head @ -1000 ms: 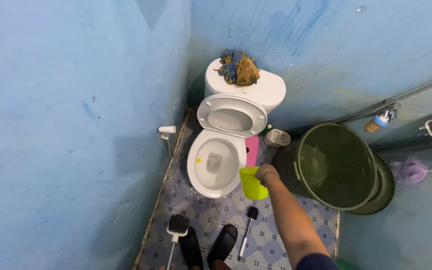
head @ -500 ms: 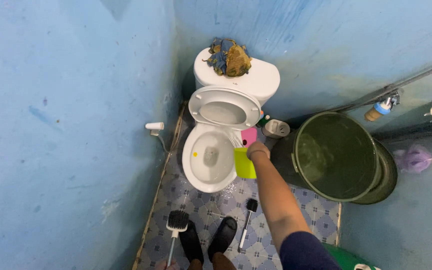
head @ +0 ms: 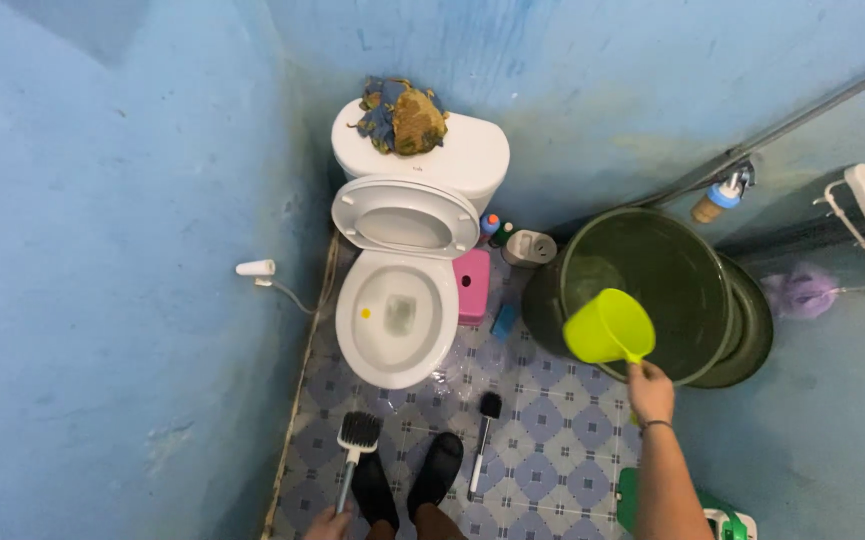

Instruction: Cleaning a toilet bowl by scrubbing with a brush, applying detergent, and rinsing with water.

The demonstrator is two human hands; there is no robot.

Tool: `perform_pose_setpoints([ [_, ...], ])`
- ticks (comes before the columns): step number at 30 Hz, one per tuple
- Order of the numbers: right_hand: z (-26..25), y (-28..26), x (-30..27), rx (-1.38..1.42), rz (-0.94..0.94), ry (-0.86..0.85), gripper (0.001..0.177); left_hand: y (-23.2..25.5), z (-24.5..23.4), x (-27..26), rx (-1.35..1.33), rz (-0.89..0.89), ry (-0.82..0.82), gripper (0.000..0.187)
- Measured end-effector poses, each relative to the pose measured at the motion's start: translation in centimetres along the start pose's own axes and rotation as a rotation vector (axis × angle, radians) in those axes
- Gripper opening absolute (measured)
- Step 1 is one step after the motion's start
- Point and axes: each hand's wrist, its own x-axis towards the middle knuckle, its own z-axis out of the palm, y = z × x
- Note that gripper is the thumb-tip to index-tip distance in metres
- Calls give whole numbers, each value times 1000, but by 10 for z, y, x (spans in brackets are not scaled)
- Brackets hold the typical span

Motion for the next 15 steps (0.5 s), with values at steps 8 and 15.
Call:
perform_pose_setpoints([
  [8, 38, 110, 124, -403, -110, -7, 67, 57, 23, -60, 8, 2, -42, 49],
  [15, 50, 75, 92, -525, 162, -113, 76, 55, 34, -8, 75, 52, 81, 56],
])
